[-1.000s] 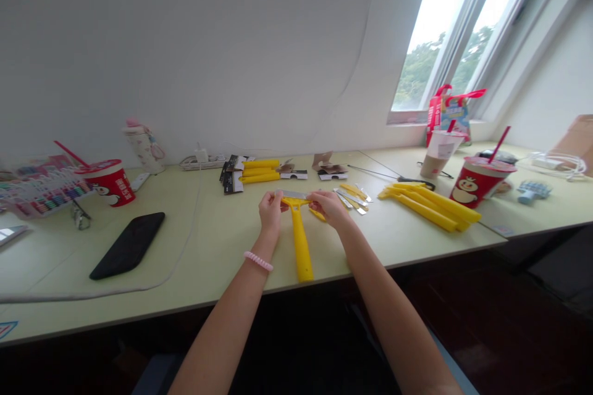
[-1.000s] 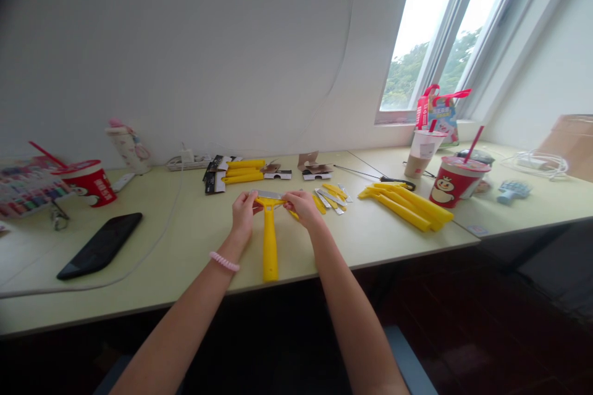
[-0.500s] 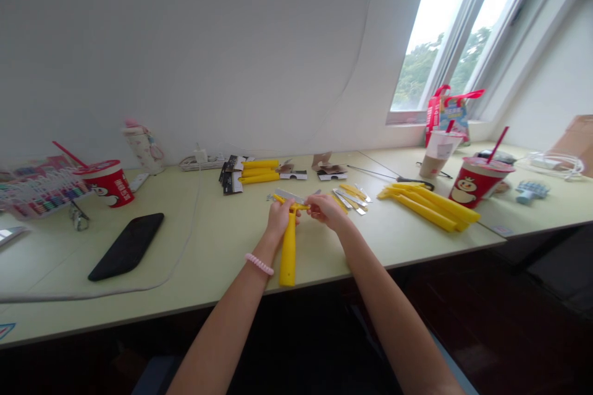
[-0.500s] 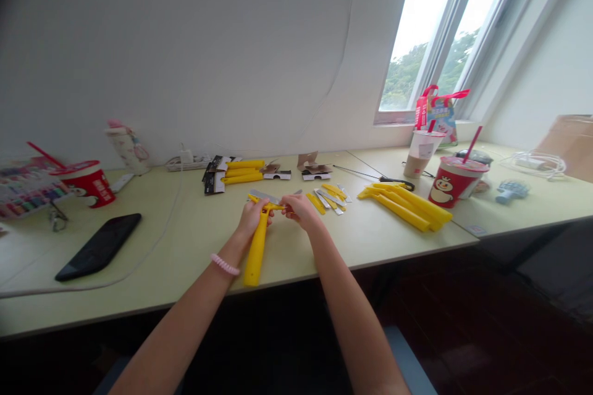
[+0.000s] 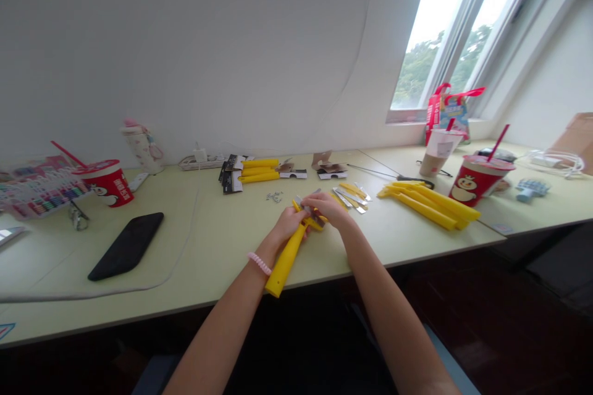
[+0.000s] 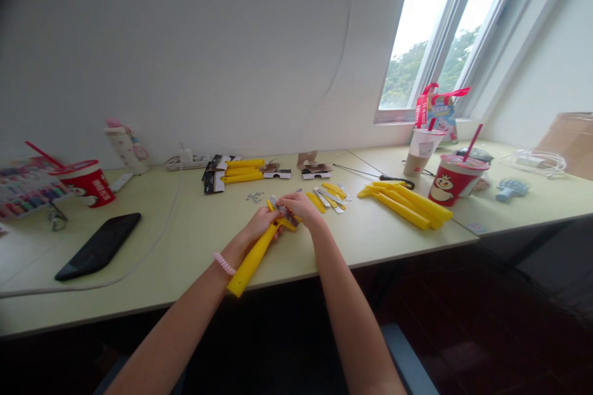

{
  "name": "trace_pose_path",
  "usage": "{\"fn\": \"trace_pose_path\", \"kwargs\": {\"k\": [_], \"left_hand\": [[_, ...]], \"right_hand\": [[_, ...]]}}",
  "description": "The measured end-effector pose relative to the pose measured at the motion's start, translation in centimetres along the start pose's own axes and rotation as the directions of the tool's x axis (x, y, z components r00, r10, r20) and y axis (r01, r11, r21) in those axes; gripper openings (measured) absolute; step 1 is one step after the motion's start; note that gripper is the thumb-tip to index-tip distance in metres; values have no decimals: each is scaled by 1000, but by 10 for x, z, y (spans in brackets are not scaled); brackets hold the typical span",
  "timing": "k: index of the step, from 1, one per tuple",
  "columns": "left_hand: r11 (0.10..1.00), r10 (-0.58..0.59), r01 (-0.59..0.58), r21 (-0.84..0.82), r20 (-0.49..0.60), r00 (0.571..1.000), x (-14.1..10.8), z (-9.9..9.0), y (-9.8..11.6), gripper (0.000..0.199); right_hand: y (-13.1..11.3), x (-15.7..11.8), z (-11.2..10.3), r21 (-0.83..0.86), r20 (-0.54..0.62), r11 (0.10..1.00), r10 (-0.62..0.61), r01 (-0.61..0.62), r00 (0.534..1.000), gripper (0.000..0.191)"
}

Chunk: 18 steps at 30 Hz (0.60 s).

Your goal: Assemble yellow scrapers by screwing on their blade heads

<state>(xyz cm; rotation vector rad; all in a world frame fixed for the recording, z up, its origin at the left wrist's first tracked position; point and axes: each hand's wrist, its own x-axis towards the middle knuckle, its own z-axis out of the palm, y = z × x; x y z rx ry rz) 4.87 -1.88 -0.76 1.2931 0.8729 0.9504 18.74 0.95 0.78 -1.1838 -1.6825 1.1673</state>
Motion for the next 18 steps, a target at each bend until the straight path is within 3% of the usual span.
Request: {"fn": "trace_pose_path", "kwargs": {"k": [9, 18], "left_hand": [[999, 47, -47, 14, 23, 999, 4, -2, -4, 27], [1000, -11, 11, -4, -28, 1000, 1, 1, -1, 30]], "right_hand": [[-4, -4, 1, 31, -14, 1000, -5, 6, 1000, 22], [-4, -3, 4, 73, -46, 997, 23, -20, 999, 20]]}}
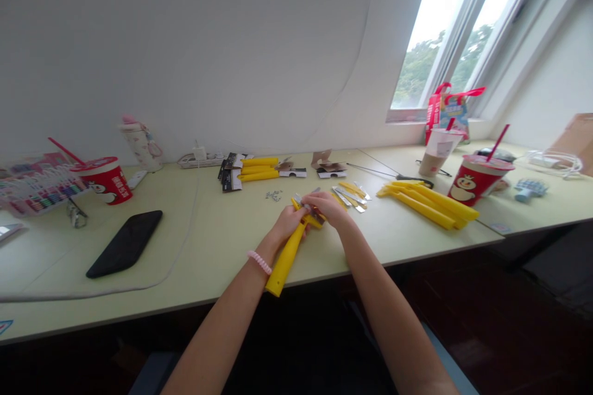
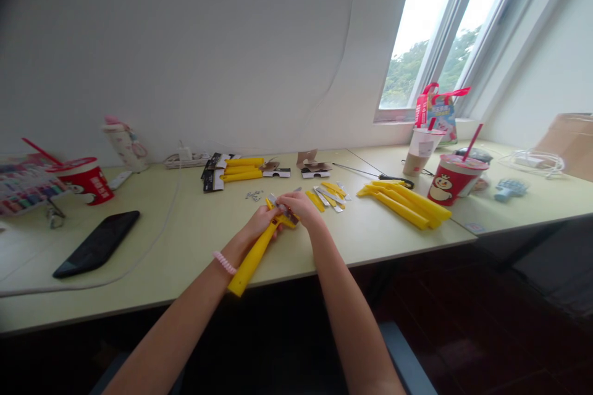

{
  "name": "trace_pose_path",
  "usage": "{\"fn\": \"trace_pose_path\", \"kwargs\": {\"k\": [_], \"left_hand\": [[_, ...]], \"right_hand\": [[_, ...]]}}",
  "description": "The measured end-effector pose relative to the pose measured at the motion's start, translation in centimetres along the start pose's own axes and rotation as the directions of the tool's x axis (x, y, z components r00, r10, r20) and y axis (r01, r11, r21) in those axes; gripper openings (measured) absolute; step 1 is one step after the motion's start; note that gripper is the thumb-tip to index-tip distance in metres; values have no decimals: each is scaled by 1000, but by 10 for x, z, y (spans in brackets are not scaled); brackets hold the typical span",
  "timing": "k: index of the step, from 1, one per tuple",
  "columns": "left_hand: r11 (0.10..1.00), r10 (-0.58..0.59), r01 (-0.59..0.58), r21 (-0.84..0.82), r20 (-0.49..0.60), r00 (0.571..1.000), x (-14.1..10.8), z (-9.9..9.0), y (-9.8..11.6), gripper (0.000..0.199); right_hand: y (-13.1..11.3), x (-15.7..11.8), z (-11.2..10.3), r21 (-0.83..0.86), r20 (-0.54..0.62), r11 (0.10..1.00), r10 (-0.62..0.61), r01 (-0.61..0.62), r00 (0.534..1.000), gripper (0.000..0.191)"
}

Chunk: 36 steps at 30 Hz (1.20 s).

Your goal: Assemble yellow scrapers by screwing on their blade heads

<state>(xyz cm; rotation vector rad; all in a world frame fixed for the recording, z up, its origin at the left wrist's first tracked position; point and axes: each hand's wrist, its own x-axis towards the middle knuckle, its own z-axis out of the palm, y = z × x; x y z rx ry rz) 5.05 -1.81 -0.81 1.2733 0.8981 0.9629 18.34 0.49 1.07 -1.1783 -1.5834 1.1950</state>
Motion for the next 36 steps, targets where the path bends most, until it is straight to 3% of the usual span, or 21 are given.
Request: {"fn": "trace_pose_path", "kwargs": {"k": [7, 11, 20, 25, 29, 36], "left_hand": [[1000, -8, 9, 22, -20, 1000, -3, 1, 5, 28], [1000, -1, 0, 16, 31, 1000, -4, 3, 6, 30], [999, 30, -32, 30, 77, 997, -5, 3, 7, 29], [999, 3, -7, 35, 123, 992, -10, 6, 10, 26], [999, 0, -5, 35, 130, 992, -11, 8, 10, 24], [998, -12, 5, 56, 130, 991, -11, 7, 10, 22]], "right_hand": [[2, 3, 0, 2, -16, 1000, 5, -5, 1000, 25], [1, 2, 0, 43, 36, 998, -46, 44, 998, 28], [-3, 0, 2, 75, -15, 992, -103, 103, 995, 22], [-10, -4, 3, 112, 62, 980, -175, 167, 983, 27], [-10, -5, 3, 62, 73, 985, -163, 159, 984, 18], [-10, -4, 2, 107, 73, 990, -101, 93, 992, 18]]}}
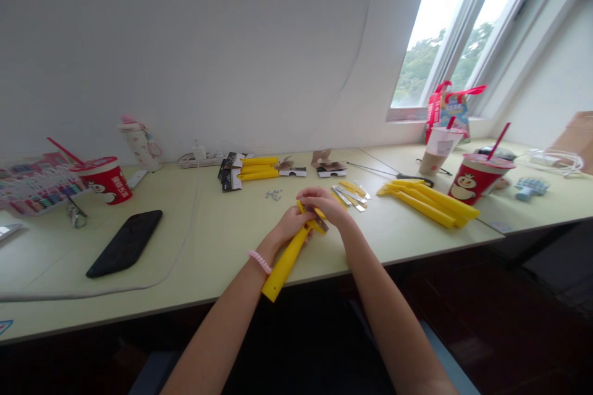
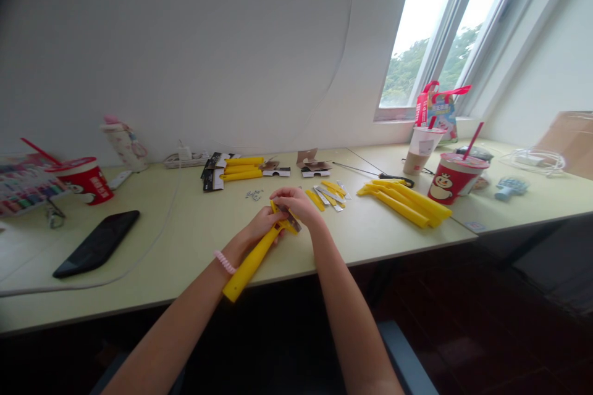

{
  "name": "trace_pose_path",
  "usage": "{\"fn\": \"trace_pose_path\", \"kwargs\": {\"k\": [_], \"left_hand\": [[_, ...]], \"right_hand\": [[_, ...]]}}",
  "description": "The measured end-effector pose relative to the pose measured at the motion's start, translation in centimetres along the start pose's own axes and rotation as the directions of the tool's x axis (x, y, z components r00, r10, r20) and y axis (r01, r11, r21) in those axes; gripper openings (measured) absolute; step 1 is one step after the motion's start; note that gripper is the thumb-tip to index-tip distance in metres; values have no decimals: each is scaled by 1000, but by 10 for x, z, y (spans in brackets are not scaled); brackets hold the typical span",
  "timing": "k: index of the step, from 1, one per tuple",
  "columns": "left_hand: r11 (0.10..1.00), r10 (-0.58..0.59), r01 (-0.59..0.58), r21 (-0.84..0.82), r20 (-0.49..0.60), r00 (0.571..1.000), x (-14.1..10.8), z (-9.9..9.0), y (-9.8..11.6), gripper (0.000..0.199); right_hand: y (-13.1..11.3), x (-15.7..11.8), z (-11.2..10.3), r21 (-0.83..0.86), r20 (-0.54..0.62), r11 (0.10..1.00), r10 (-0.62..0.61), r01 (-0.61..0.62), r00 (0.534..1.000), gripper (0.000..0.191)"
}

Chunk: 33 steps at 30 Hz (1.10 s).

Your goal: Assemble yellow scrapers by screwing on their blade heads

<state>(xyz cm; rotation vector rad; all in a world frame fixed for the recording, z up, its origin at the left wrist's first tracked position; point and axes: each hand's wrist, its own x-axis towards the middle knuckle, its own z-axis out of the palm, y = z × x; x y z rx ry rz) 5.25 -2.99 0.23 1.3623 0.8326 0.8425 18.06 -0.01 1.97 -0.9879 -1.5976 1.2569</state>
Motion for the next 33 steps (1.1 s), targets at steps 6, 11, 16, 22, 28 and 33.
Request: {"fn": "trace_pose_path", "kwargs": {"k": [6, 11, 16, 22, 28, 33], "left_hand": [[999, 31, -31, 10, -9, 999, -1, 0, 2, 24], [999, -21, 22, 46, -42, 999, 0, 0, 0, 18], [996, -9, 14, 83, -60, 998, 2, -2, -5, 17], [996, 14, -9, 93, -53, 999, 2, -3, -5, 15], [993, 17, -5, 117, -103, 995, 4, -2, -7, 15], [994, 35, -19, 112, -139, 990, 4, -4, -4, 16]], "right_hand": [[1, 1, -2, 82, 30, 996, 24, -26, 999, 25], [2, 2, -3, 158, 33, 983, 91, -95, 995, 16], [3, 2, -2, 186, 50, 975, 117, -125, 992, 17], [4, 4, -1, 174, 26, 982, 76, -80, 997, 17], [1, 0, -3, 169, 69, 985, 36, -47, 997, 17], [0, 1, 0, 112, 35, 994, 8, -11, 999, 27]]}}
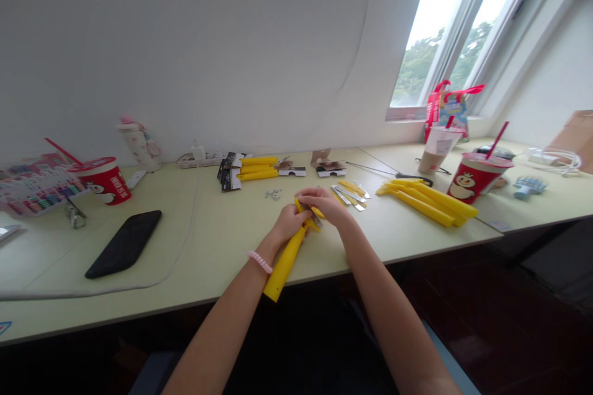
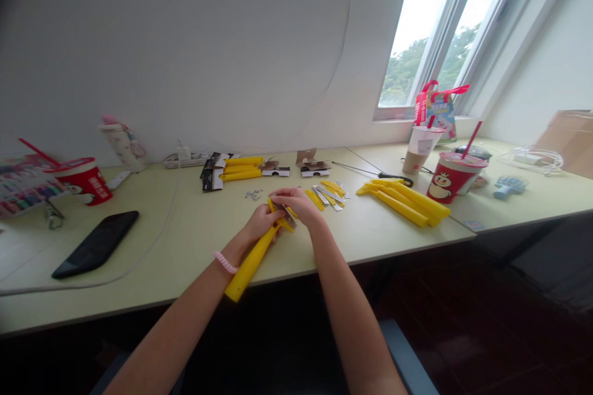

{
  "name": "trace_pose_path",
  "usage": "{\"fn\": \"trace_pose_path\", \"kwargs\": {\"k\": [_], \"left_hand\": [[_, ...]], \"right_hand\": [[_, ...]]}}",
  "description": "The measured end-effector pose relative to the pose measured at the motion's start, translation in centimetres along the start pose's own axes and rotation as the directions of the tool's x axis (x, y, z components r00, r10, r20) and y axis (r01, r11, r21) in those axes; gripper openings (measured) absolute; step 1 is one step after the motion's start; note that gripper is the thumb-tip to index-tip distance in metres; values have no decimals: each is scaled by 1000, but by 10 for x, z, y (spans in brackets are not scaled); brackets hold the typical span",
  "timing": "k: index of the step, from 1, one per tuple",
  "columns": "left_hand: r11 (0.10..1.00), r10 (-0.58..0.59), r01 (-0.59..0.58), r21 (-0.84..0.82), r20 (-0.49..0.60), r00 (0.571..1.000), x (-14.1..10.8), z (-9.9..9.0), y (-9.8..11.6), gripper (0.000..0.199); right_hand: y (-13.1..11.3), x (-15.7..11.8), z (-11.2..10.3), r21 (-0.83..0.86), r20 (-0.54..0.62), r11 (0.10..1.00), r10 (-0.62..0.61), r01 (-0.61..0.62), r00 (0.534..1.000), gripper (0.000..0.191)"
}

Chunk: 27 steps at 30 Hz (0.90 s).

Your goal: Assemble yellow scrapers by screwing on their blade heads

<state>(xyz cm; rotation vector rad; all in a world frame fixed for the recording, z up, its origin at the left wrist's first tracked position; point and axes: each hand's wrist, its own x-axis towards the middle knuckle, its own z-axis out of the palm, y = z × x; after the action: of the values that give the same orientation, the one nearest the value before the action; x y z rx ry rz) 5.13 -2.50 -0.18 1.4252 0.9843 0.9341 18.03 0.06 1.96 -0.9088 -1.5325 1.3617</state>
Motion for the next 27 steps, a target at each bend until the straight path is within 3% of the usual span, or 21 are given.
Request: {"fn": "trace_pose_path", "kwargs": {"k": [4, 7, 10, 15, 18, 24, 27], "left_hand": [[997, 15, -25, -66, -148, 989, 4, -5, 1, 14], [992, -4, -32, -125, -283, 959, 10, -9, -2, 15], [990, -11, -44, -135, -380, 925, 14, -12, -6, 18], [989, -30, -37, -140, -448, 893, 15, -15, -5, 19], [988, -33, -39, -147, -459, 888, 14, -15, -5, 20], [990, -8, -54, -127, -444, 896, 13, -15, -5, 20], [989, 5, -68, -130, -432, 902, 12, -15, -3, 21]], "right_hand": [[5, 7, -4, -266, -181, 956, -175, 123, 968, 31], [11, 7, -17, -624, -317, 781, -273, 17, 908, 21], [13, -2, -28, -822, -307, 553, -235, -133, 922, 19], [10, -23, -28, -916, -267, 357, -211, -180, 940, 26], [9, -27, -27, -926, -264, 322, -187, -195, 946, 20], [9, -27, -29, -881, -233, 415, 35, -226, 972, 16], [9, -32, -24, -914, -290, 308, -43, -263, 956, 24]]}}
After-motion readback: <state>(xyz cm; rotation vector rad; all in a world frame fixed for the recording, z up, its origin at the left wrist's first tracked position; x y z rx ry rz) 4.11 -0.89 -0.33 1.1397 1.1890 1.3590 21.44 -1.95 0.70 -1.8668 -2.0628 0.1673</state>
